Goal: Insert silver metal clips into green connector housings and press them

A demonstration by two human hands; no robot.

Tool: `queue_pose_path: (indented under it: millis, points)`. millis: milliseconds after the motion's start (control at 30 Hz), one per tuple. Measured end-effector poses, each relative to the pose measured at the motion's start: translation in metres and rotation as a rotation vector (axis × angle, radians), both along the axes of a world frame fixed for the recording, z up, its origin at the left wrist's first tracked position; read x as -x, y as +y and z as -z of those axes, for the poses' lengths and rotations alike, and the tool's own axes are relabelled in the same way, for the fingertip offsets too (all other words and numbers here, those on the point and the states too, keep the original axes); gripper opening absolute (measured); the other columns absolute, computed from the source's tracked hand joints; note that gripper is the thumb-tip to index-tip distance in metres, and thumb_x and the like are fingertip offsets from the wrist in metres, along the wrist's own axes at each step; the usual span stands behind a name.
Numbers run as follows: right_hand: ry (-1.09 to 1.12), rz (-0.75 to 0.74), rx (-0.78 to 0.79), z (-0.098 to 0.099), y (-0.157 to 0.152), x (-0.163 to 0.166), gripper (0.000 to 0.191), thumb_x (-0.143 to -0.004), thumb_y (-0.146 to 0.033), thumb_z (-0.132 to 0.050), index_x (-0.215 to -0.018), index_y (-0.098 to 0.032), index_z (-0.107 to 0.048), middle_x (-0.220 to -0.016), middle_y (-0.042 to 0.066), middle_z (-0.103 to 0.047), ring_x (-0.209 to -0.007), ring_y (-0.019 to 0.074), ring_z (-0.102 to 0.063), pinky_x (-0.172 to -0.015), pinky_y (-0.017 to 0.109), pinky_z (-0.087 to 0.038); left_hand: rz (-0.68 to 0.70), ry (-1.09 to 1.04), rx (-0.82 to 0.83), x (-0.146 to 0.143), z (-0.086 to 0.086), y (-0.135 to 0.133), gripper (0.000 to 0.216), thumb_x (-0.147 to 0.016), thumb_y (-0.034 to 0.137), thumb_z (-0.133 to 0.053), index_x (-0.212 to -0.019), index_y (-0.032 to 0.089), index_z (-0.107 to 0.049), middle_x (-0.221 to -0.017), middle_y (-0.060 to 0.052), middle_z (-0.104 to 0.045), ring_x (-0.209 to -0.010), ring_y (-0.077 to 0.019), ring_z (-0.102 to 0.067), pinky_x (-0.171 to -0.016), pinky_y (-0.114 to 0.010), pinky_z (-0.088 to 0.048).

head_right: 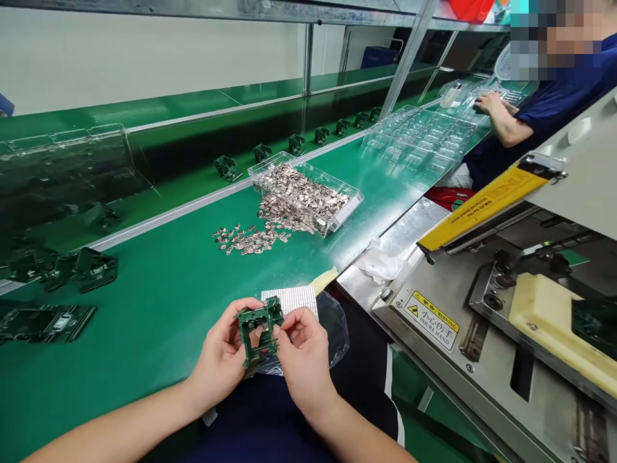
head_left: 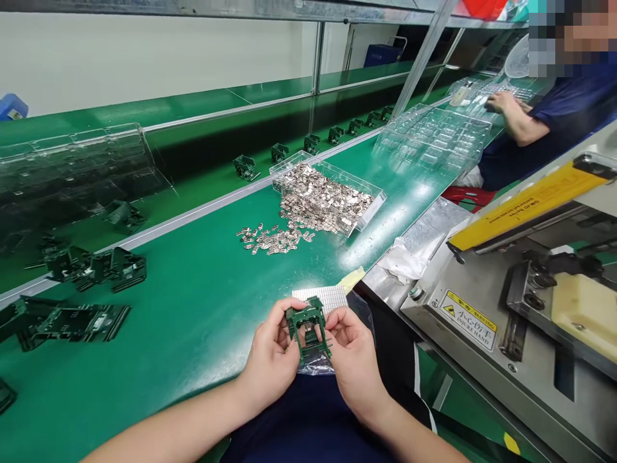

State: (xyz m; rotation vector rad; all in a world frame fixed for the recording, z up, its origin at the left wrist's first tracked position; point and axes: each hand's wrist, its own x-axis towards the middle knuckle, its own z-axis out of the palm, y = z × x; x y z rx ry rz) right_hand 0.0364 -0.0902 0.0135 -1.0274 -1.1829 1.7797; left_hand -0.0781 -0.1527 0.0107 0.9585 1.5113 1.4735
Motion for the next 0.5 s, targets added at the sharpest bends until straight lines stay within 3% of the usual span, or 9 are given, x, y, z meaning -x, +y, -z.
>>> queue_pose_path:
  millis: [133, 267, 400, 500]
  points:
    - [0.019, 0.010, -0.092, 0.002, 0.000, -0.017, 0.022, -0.077, -0.034, -0.073, -0.081, -0.020, -0.056, -0.075, 0.000, -0.056, -0.067, 0.0135, -0.054, -0.062, 0.023, -0.048, 0.020, 0.019, 0.014, -0.003, -0.004, 0.010, 0.024, -0.084, 0.030, -0.061, -0.104, 0.022, -0.052, -0.084, -0.001, -0.059, -0.069, -0.0132, -0.056, -0.062, -0.023, -0.049]
    - [-0.047, 0.112, -0.148, 0.025, 0.001, -0.044, 0.017, -0.085, -0.037, -0.067, -0.089, -0.021, -0.061, -0.086, 0.002, -0.061, -0.078, 0.0148, -0.057, -0.073, 0.026, -0.048, -0.137, -0.016, -0.056, -0.004, 0.003, 0.039, 0.027, -0.082, 0.032, -0.061, -0.104, 0.022, -0.048, -0.090, -0.001, -0.059, -0.078, -0.0143, -0.059, -0.070, -0.024, -0.050]
    - [-0.019, -0.022, 0.174, 0.052, 0.002, -0.049, 0.030, -0.074, -0.042, -0.077, -0.082, -0.016, -0.067, -0.077, 0.004, -0.065, -0.073, 0.0158, -0.059, -0.068, 0.027, -0.048, -0.196, -0.028, -0.129, -0.008, 0.020, 0.066, 0.031, -0.081, 0.030, -0.062, -0.105, 0.021, -0.046, -0.089, -0.001, -0.058, -0.082, -0.0140, -0.059, -0.077, -0.026, -0.049]
    - [0.088, -0.140, 0.379, 0.060, 0.004, -0.036, 0.037, -0.066, -0.043, -0.082, -0.083, -0.012, -0.070, -0.079, 0.007, -0.068, -0.073, 0.0158, -0.062, -0.067, 0.026, -0.049, -0.222, -0.046, -0.166, -0.012, 0.030, 0.071, 0.034, -0.080, 0.031, -0.064, -0.107, 0.021, -0.046, -0.090, -0.001, -0.058, -0.082, -0.0136, -0.059, -0.077, -0.026, -0.048]
